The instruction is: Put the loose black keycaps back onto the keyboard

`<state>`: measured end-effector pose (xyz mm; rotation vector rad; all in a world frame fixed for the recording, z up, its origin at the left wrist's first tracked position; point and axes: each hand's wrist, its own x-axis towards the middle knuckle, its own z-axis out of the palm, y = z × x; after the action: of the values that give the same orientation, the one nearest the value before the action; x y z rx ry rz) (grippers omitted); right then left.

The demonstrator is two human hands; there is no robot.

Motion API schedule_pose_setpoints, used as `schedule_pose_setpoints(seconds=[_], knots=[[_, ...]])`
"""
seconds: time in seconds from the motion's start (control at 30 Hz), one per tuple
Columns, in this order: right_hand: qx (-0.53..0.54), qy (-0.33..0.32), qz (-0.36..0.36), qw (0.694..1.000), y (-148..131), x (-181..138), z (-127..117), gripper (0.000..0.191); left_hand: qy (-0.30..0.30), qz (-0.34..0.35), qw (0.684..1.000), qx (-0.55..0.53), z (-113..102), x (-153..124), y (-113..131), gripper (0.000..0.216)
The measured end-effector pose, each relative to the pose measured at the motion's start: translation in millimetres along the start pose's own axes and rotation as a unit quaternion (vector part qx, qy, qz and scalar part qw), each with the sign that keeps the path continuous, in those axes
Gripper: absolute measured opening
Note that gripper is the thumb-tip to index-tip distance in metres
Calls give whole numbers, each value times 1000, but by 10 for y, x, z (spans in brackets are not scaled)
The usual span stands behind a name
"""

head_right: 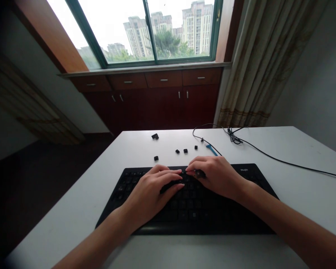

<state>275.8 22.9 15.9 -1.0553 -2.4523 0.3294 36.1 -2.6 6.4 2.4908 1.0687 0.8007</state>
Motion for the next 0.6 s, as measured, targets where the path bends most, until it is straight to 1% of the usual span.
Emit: schedule_pose_setpoints(seconds=[0.2,0.33,0.4,0.47,0.53,0.6], knots=[[-20,-20,-4,1000,-15,-18,3,18,-12,7,1000,16,-5,0,11,19],[-35,-45,-1,998,-29,5,-36,19,15,-3,1000,-2,-2,-6,30,18],[-42,-71,-4,997,-30,19,-64,19,38,-13,999,-35,-9,-2,40,17],[-41,-86,-3,995,-27,17,-85,20,59,-37,994,-87,-24,9,54,16],[-31,-73,0,997,-27,-12,-90,20,73,-73,984,-147,-39,21,72,16],[-15,-30,0,999,-38,-67,-82,22,78,-106,970,-206,-45,30,90,18]])
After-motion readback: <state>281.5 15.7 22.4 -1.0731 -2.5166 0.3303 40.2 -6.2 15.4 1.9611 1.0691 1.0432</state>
